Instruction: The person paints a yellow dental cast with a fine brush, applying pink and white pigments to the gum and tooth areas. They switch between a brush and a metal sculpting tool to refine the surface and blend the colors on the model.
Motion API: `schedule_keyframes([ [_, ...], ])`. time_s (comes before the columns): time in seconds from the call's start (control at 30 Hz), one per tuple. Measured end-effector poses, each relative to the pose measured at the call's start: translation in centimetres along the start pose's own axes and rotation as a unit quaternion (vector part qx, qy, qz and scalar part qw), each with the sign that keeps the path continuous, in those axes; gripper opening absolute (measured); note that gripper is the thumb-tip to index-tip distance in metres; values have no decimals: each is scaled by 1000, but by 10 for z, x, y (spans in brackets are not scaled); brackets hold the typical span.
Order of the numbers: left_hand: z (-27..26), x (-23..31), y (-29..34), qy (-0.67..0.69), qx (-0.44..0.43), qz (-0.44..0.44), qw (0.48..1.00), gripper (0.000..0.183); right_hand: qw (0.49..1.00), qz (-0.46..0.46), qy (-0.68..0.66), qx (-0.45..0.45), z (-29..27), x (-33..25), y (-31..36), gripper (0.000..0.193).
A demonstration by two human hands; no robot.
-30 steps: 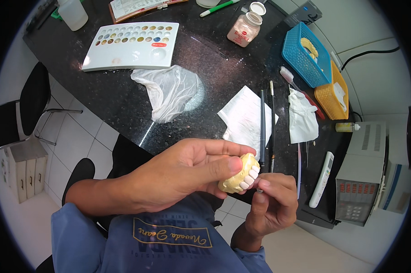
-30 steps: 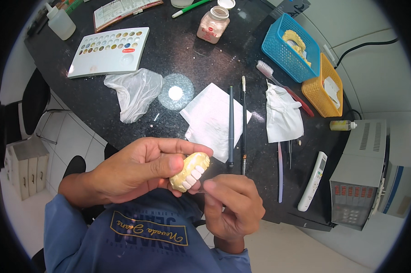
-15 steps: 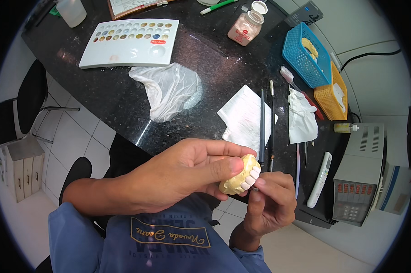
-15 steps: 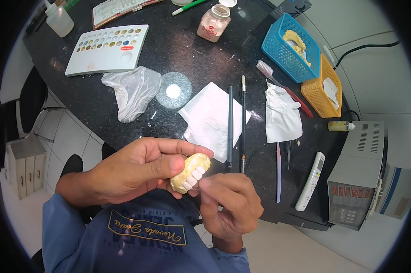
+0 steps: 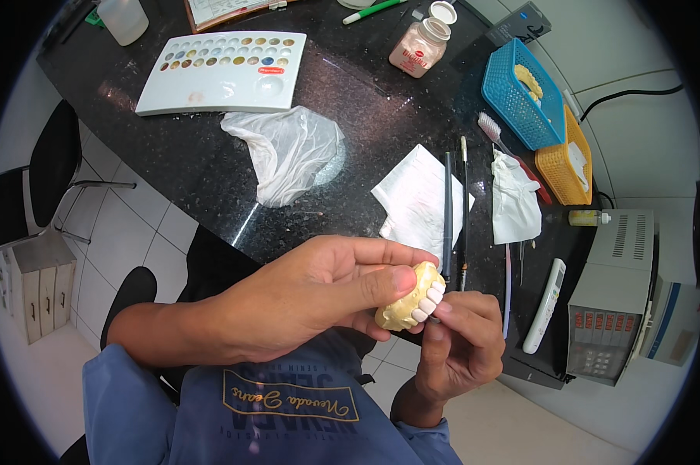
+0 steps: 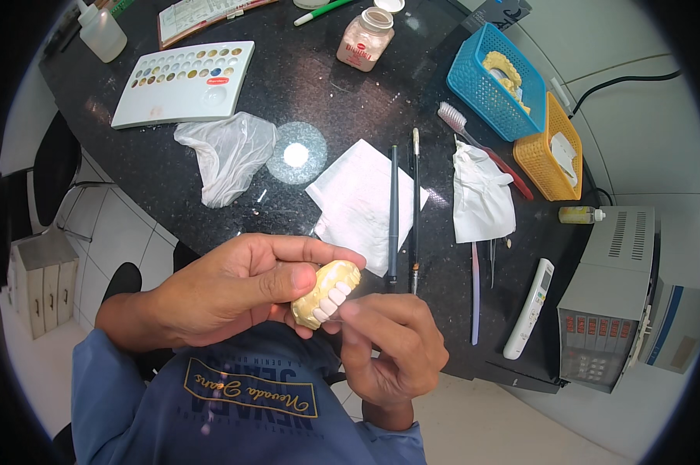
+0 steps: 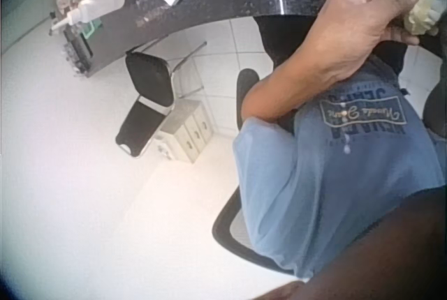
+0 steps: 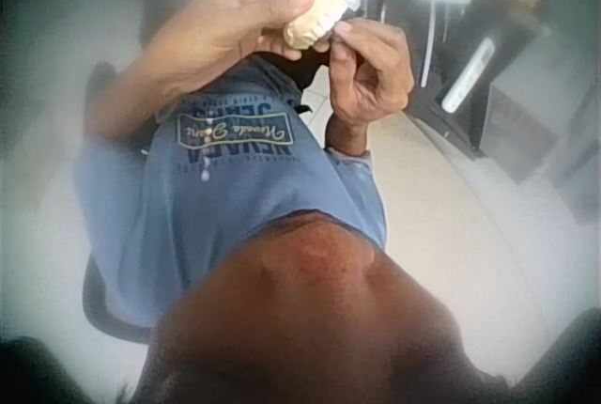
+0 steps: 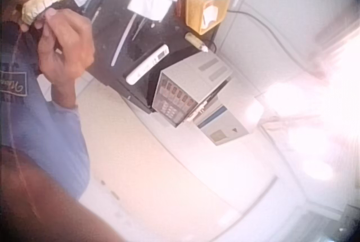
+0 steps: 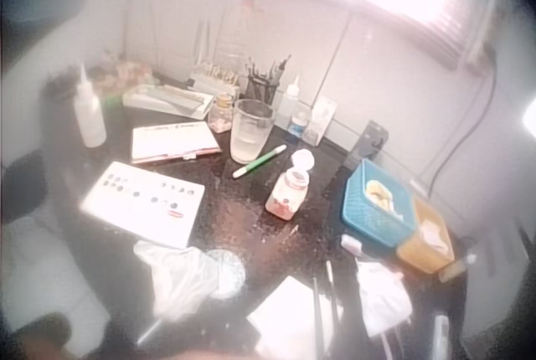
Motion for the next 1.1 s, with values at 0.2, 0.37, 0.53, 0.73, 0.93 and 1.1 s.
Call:
schedule_keyframes([
  [0.2,0,-1,0,-3,-2,-4,1000,50,1000,0,-1,15,-1,-1,0,17],
  [0.37,0,-1,0,2,-6,-2,1000,50,1000,-5,13,28,-4,-2,-2,22],
  [0.53,1,-1,0,4,-5,-3,1000,50,1000,-4,8,0,0,-1,0,15],
  [0.73,1,0,0,-2,-6,-5,1000,50,1000,-7,8,0,0,-1,0,15],
  [0.93,0,0,0,-6,-2,-5,1000,50,1000,-8,5,-1,0,-1,-1,15],
  [1.1,0,0,0,-9,2,-7,1000,50,1000,-9,5,-2,1,-2,-1,16],
])
Point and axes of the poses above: each hand's wrist, its own y-axis away from the middle knuckle, its own z-axis out of the palm, x = y × z, the point moved 9 cm from there along -y, towards the middle knuckle, and after that the axes turned 9 degrees about -x, right-handed, at the moved point
